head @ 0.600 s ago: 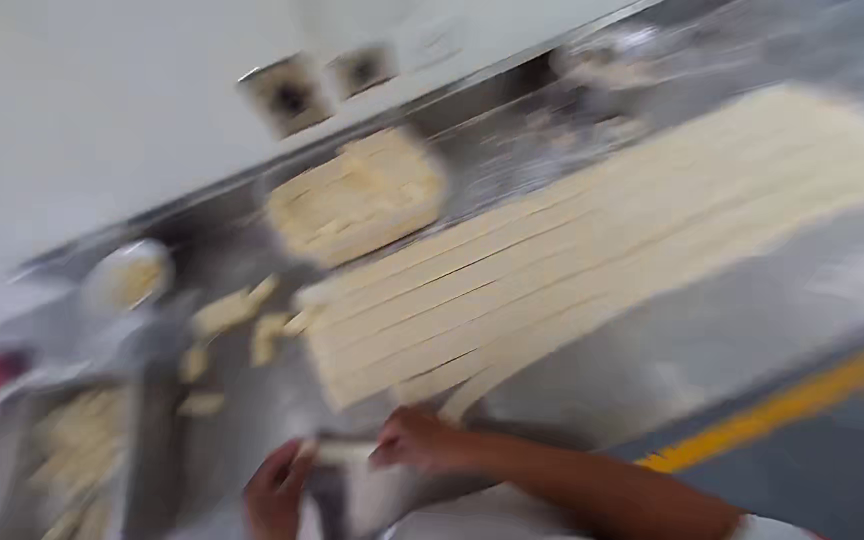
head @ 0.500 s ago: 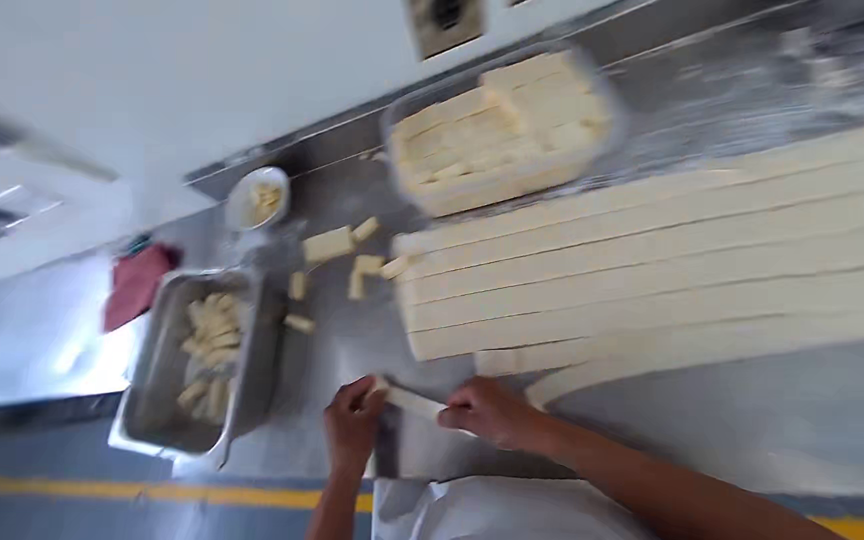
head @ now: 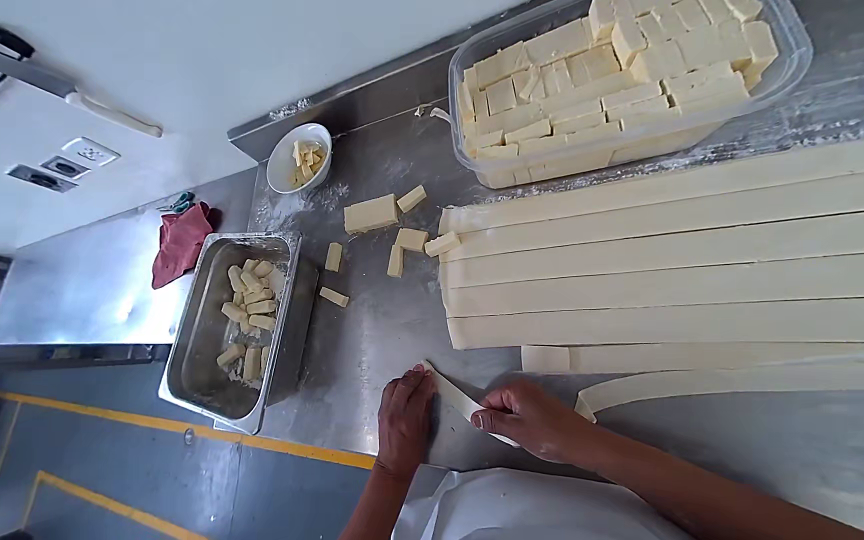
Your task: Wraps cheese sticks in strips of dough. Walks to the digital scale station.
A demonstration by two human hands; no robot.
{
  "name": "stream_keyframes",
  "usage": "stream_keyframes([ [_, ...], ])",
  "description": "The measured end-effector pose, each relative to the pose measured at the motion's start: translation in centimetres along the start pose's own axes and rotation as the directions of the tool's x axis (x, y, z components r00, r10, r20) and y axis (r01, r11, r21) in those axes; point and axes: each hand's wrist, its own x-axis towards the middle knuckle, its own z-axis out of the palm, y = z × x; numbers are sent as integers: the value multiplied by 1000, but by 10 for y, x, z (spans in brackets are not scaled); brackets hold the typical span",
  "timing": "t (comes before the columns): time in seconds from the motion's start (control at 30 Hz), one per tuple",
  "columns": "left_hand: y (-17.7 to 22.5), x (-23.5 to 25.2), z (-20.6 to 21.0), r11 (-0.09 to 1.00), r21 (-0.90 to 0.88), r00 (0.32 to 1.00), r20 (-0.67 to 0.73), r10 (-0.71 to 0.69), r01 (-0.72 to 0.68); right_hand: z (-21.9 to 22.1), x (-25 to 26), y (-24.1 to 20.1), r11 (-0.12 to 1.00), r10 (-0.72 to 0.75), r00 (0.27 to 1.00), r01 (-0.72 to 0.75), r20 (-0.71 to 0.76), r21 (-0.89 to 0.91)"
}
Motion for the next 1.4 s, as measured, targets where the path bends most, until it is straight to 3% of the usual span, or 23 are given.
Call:
stream_keyframes([
  [0.1, 12, -7, -6, 999, 24, 997, 69, 30, -32, 0, 3, 1, 1000, 2, 999, -2, 38, -1],
  [0.17, 16, -4, -9, 999, -40, 998, 65, -14, 17, 3, 5, 3, 1000, 11, 998, -11, 66, -7],
  [0.27, 12, 11, -10, 949, -225, 975, 64, -211, 220, 7, 10, 4, 1000, 19, 995, -19, 97, -7],
  [0.37, 5, 18, -5, 788, -435, 896, 125, -427, 436, 10, 13, 5, 1000, 22, 995, -22, 99, -2],
  [0.43, 5, 20, -7, 749, -414, 852, 170, -495, 518, 10, 13, 6, 1000, 19, 995, -20, 97, 3],
  [0.5, 9, 18, -10, 815, -283, 862, 192, -468, 506, 9, 12, 5, 1000, 24, 995, -25, 98, 9],
  [0.63, 19, 6, 4, 934, -107, 935, 144, -325, 341, 9, 12, 3, 1000, 29, 990, -29, 140, -4],
  [0.77, 35, 1, 13, 946, -164, 959, 95, -266, 279, 10, 13, 4, 998, 25, 984, -16, 178, -53],
  [0.97, 51, -7, -1, 922, -257, 942, 248, -226, 290, 7, 17, 1, 995, 101, 967, -99, 235, -21],
  [1.03, 53, 0, -11, 846, -342, 893, 342, -293, 408, 6, 18, 0, 993, 121, 970, -119, 211, -20],
  [1.1, 57, 13, -24, 672, -436, 793, 439, -422, 599, 5, 18, 2, 996, 78, 987, -70, 141, -61],
  [1.2, 57, 44, -44, 197, -518, 532, 648, -544, 832, 1, 10, -3, 985, -72, 996, 78, 44, -151],
  [1.27, 50, 66, -60, -24, -463, 408, 803, -434, 886, -4, 4, -13, 965, -166, 985, 171, 42, -197],
  [1.33, 42, 78, -70, -56, -425, 392, 872, -294, 903, -9, -1, -29, 942, -187, 980, 198, 66, -272],
  [1.4, 41, 83, -69, 9, -424, 410, 869, -277, 905, -10, -4, -46, 895, -134, 989, 146, 58, -422],
])
